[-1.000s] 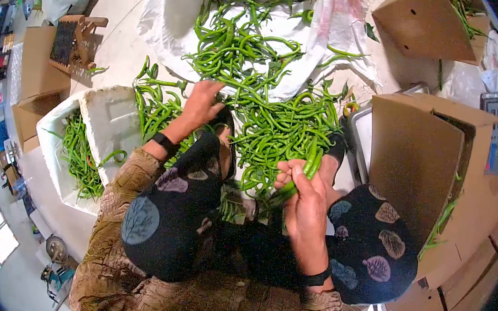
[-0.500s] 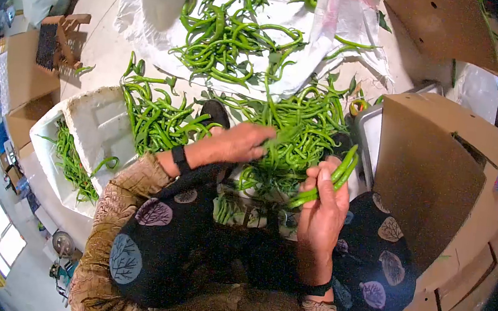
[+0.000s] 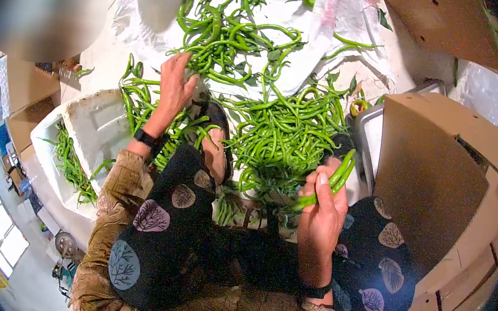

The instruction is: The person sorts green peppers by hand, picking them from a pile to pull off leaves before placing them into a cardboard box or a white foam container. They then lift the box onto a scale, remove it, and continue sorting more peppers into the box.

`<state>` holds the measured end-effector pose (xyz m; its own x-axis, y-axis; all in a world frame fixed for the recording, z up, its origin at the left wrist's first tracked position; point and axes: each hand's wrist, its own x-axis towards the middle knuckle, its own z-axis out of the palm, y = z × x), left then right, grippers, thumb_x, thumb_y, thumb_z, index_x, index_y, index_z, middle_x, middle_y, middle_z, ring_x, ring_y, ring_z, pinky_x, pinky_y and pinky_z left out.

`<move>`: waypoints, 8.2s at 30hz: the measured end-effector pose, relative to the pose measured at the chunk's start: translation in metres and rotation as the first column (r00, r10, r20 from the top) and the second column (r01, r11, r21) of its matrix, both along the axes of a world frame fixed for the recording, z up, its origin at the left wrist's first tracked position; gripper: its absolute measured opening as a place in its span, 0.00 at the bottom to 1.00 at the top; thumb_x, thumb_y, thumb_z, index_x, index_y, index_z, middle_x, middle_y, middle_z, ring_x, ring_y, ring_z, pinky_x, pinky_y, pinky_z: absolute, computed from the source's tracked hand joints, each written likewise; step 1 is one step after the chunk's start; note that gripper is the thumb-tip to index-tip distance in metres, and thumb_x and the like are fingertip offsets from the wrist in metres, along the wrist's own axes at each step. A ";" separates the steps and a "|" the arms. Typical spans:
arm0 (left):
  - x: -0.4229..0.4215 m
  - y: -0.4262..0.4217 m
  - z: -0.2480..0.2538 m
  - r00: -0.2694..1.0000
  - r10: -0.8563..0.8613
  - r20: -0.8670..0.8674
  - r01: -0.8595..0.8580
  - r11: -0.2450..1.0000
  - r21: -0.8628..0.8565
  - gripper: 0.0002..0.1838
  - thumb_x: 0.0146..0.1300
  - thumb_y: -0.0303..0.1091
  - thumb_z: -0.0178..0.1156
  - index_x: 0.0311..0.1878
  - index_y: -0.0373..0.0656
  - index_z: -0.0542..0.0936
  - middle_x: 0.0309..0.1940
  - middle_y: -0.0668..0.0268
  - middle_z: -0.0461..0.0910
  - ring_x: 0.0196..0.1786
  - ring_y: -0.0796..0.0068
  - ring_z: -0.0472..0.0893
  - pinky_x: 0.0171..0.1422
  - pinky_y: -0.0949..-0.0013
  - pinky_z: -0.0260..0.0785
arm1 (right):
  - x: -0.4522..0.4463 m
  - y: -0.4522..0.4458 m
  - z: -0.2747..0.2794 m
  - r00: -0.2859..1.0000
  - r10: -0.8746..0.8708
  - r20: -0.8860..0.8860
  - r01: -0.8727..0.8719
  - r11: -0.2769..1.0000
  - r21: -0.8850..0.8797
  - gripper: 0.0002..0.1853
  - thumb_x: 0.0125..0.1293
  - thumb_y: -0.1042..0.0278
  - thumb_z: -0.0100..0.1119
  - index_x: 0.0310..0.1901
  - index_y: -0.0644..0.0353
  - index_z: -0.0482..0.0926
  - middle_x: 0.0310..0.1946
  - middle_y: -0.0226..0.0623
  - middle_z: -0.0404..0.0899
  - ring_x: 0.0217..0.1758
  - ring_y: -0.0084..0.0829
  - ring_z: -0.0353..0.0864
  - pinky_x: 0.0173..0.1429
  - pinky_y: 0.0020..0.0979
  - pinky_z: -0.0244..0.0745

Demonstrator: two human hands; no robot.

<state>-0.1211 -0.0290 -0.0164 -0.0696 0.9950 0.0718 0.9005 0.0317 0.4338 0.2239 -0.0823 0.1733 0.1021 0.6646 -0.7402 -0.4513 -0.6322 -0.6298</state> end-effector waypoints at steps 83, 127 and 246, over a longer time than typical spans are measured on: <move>0.049 0.092 -0.022 0.972 0.145 0.184 -0.170 0.977 0.130 0.19 0.54 0.39 0.69 0.46 0.40 0.82 0.43 0.58 0.80 0.43 0.59 0.76 0.51 0.59 0.69 | -0.033 0.007 -0.004 0.991 0.085 0.101 -0.072 0.989 -0.127 0.08 0.72 0.69 0.52 0.47 0.63 0.73 0.33 0.32 0.72 0.33 0.21 0.69 0.40 0.26 0.67; 0.024 0.078 0.058 0.215 0.498 0.840 0.044 0.854 -0.518 0.13 0.68 0.34 0.58 0.53 0.40 0.76 0.46 0.67 0.82 0.42 0.79 0.80 0.45 0.76 0.71 | -0.023 0.000 -0.006 0.994 0.109 0.017 -0.106 0.985 -0.136 0.20 0.70 0.71 0.53 0.62 0.59 0.63 0.36 0.29 0.69 0.35 0.21 0.67 0.41 0.24 0.64; 0.106 0.098 0.006 0.818 -0.218 0.532 0.172 0.976 0.136 0.16 0.57 0.35 0.66 0.48 0.43 0.81 0.43 0.60 0.81 0.47 0.62 0.79 0.54 0.62 0.70 | -0.024 0.006 -0.027 0.993 0.092 0.076 -0.080 0.987 -0.142 0.20 0.71 0.70 0.53 0.61 0.62 0.64 0.34 0.31 0.73 0.36 0.23 0.72 0.44 0.26 0.69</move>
<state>-0.0147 0.0694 -0.0100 0.0743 0.9845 0.1586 0.5039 -0.1744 0.8460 0.1999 -0.0762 0.1468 0.1129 0.5655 -0.8170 -0.3423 -0.7498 -0.5663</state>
